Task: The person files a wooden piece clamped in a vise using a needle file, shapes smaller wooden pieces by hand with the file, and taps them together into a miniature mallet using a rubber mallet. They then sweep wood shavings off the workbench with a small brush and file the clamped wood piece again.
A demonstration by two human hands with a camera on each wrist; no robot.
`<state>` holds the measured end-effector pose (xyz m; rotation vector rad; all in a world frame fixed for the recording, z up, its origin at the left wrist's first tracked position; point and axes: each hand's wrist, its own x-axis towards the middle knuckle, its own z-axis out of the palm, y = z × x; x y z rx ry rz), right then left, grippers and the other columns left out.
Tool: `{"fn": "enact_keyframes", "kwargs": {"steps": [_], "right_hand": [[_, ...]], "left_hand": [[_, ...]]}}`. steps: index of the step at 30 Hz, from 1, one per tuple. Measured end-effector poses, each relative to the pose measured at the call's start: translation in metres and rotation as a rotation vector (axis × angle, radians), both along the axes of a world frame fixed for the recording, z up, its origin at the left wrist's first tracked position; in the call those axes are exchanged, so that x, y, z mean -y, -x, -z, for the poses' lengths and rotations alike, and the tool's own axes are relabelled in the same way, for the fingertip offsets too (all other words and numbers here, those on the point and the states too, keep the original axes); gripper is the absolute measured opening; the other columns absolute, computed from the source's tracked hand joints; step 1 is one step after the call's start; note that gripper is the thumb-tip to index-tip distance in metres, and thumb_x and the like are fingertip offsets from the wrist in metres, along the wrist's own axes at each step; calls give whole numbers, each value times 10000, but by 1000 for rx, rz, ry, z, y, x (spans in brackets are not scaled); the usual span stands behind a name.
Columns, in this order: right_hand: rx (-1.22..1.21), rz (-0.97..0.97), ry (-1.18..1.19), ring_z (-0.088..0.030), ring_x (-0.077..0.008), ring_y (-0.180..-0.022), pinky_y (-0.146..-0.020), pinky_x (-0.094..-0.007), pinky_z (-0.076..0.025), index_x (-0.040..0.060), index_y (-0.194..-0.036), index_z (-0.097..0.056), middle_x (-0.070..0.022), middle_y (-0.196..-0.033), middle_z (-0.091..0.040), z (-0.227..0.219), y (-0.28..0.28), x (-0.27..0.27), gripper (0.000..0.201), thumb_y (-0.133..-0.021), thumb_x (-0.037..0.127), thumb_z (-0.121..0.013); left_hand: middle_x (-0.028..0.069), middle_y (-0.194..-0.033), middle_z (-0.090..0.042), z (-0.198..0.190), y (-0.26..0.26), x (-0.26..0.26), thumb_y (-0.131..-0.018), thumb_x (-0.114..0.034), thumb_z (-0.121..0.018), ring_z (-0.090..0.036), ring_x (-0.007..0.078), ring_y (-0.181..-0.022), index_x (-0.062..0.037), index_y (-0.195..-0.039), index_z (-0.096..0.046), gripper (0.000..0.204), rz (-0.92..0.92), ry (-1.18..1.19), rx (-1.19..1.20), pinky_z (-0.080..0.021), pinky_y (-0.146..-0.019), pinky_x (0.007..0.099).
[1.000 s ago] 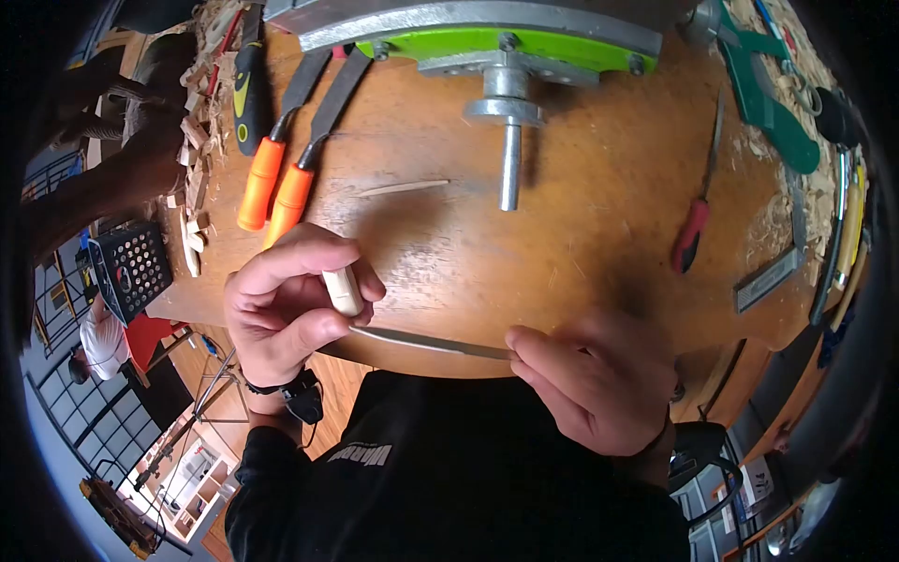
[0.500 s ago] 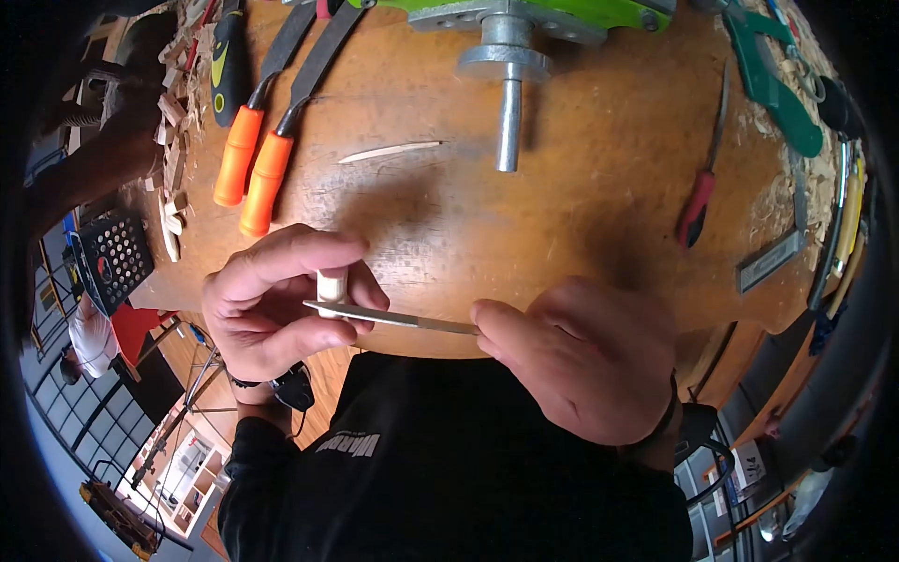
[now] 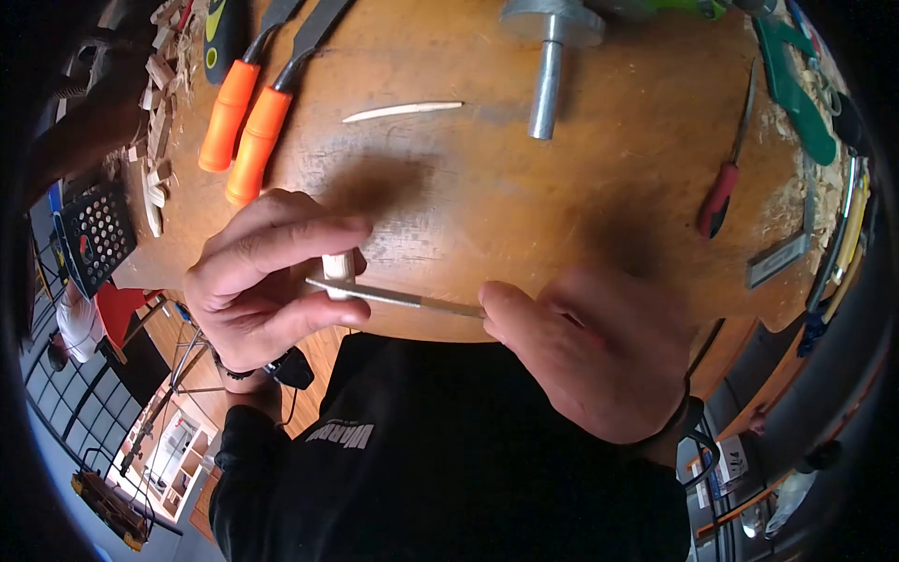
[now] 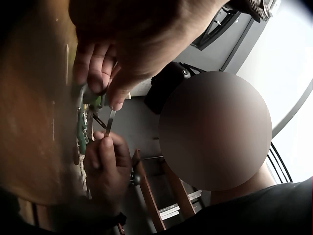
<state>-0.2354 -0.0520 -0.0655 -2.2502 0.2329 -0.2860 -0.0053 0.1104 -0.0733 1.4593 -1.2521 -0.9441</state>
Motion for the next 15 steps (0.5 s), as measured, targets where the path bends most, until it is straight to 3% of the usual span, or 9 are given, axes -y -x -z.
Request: {"fn": "enact_keyframes", "kwargs": {"steps": [5, 6, 8, 9, 11, 15], "right_hand": [[-32, -63, 36, -571, -223, -556, -482, -351, -449, 11, -1117, -706, -65, -696, -570, 14, -4, -7, 351, -778, -66, -755], [-37, -66, 30, -571, -223, -556, -482, -351, -449, 11, -1117, -706, -65, -696, -570, 18, -5, -10, 351, -778, -66, -755], [20, -51, 124, -533, -134, -555, -451, -275, -421, 53, -1100, -736, -11, -694, -474, 26, -6, -17, 372, -730, 55, -774], [14, -55, 120, -533, -134, -555, -451, -275, -421, 53, -1100, -736, -11, -694, -474, 29, -7, -19, 372, -730, 55, -774], [41, -64, 121, -519, -130, -554, -446, -277, -411, 36, -1099, -728, -9, -693, -464, 32, -8, -22, 369, -733, 54, -769], [21, -80, 93, -512, -130, -553, -444, -278, -405, 34, -1103, -724, -9, -692, -459, 33, -12, -27, 369, -736, 55, -767]], "left_hand": [[208, -1035, -712, 4, 5, -12, -754, -39, -848, -711, 263, -931, 126, -1150, -687, 459, -45, -70, 121, -572, -771, 327], [202, -1019, -717, 7, 5, -14, -755, -53, -845, -708, 270, -920, 120, -1149, -689, 457, -44, -53, 211, -567, -773, 336], [165, -983, -728, 9, 4, -18, -736, -140, -849, -684, 285, -906, 84, -1112, -720, 456, -45, -38, 368, -535, -809, 371], [165, -983, -728, 9, 2, -20, -736, -140, -849, -684, 285, -906, 84, -1112, -720, 456, -48, -42, 362, -535, -809, 371], [130, -971, -724, 8, 0, -23, -712, -206, -854, -653, 280, -895, 53, -1073, -749, 456, -40, 42, 565, -501, -835, 388], [107, -928, -708, 11, 3, -36, -674, -210, -862, -629, 274, -866, 45, -1054, -759, 468, -67, -35, 517, -479, -822, 395]]}}
